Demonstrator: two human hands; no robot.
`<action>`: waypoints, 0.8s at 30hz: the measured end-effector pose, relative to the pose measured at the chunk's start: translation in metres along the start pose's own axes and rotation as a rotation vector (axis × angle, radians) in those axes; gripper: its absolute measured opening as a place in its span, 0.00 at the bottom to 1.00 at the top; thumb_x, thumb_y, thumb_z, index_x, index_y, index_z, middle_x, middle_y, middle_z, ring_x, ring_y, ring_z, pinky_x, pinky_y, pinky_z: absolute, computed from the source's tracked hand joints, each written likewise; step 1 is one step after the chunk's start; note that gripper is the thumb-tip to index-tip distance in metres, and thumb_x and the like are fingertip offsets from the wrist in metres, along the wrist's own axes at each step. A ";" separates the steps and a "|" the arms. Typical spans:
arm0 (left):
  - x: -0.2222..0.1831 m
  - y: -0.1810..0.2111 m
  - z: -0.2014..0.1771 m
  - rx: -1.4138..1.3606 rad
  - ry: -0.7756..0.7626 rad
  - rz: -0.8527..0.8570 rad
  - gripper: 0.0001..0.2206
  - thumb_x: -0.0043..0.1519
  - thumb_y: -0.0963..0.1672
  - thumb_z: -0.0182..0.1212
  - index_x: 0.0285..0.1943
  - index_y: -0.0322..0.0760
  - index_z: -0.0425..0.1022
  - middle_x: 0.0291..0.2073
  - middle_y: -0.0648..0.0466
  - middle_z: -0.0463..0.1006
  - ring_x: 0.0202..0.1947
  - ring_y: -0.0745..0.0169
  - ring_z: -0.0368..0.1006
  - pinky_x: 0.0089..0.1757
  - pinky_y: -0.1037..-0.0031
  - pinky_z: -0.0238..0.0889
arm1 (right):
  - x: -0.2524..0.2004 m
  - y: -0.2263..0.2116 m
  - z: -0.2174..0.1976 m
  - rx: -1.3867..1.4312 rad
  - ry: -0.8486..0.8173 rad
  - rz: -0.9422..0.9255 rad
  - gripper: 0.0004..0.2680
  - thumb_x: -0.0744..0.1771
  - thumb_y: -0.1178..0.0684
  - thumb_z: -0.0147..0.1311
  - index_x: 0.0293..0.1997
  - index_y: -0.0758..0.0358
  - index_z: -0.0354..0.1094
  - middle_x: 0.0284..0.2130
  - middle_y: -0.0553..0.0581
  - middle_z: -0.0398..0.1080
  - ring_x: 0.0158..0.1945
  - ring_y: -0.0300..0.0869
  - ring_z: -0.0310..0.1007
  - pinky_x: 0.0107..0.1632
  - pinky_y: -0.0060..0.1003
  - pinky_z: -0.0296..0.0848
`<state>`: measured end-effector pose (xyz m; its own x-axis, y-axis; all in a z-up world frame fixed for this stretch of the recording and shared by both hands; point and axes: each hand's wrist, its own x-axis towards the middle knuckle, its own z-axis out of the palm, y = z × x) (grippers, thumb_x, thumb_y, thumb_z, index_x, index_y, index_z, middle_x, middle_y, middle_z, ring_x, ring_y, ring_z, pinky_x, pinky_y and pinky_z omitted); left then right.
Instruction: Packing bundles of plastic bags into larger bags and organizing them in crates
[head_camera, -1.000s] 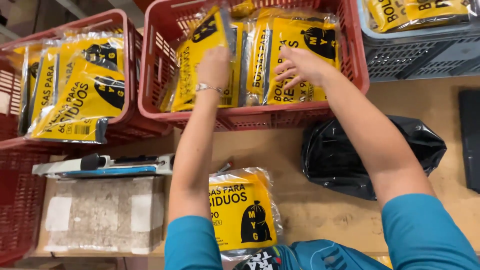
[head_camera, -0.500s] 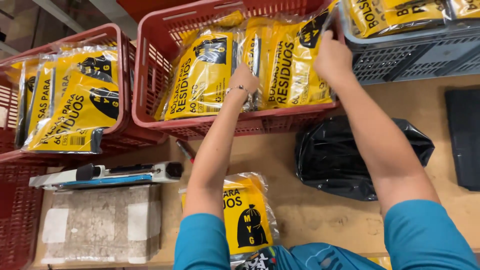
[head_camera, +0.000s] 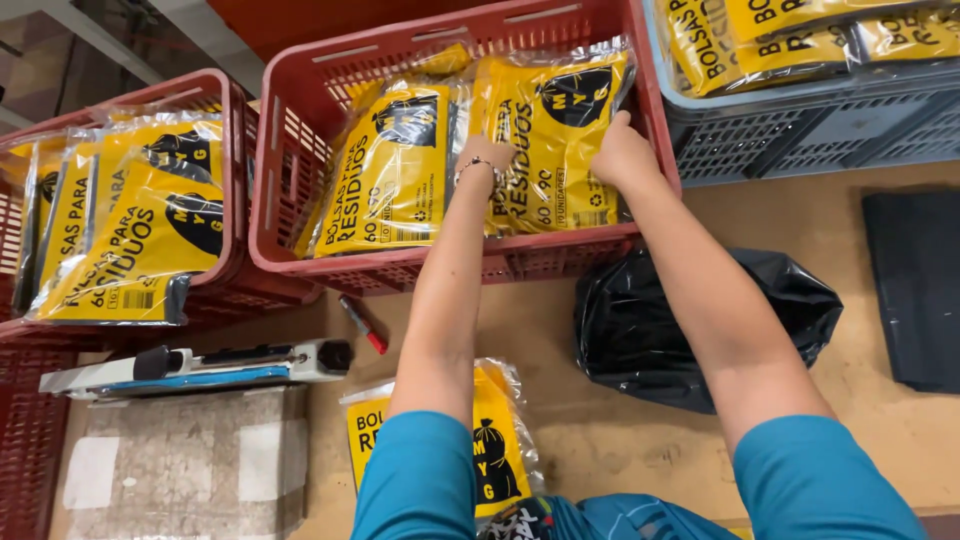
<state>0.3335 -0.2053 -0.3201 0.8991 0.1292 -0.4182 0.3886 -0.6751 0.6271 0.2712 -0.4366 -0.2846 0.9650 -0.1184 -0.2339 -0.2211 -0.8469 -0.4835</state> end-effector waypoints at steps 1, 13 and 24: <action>-0.006 0.005 0.004 0.001 0.001 0.000 0.28 0.56 0.50 0.64 0.62 0.28 0.72 0.55 0.37 0.77 0.60 0.35 0.73 0.57 0.50 0.66 | 0.000 -0.001 -0.002 0.001 0.000 0.000 0.23 0.64 0.55 0.50 0.63 0.73 0.45 0.50 0.78 0.71 0.56 0.72 0.71 0.59 0.66 0.68; -0.153 0.087 -0.095 0.266 0.523 0.929 0.16 0.50 0.29 0.57 0.37 0.37 0.63 0.22 0.54 0.72 0.24 0.61 0.68 0.22 0.74 0.63 | -0.098 -0.055 -0.080 0.258 0.413 -0.484 0.38 0.66 0.59 0.69 0.76 0.67 0.32 0.76 0.68 0.42 0.77 0.61 0.48 0.76 0.46 0.50; -0.327 -0.027 -0.244 0.057 0.420 1.260 0.07 0.59 0.35 0.56 0.39 0.37 0.65 0.29 0.52 0.76 0.24 0.58 0.69 0.26 0.68 0.58 | -0.214 -0.101 -0.129 0.578 -0.041 -1.024 0.18 0.77 0.41 0.43 0.68 0.67 0.59 0.63 0.63 0.67 0.67 0.52 0.69 0.64 0.47 0.74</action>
<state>0.0782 -0.0521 -0.0394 0.6336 -0.3967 0.6643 -0.7499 -0.5261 0.4011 0.1055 -0.3931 -0.0768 0.7269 0.5065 0.4637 0.6133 -0.1751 -0.7702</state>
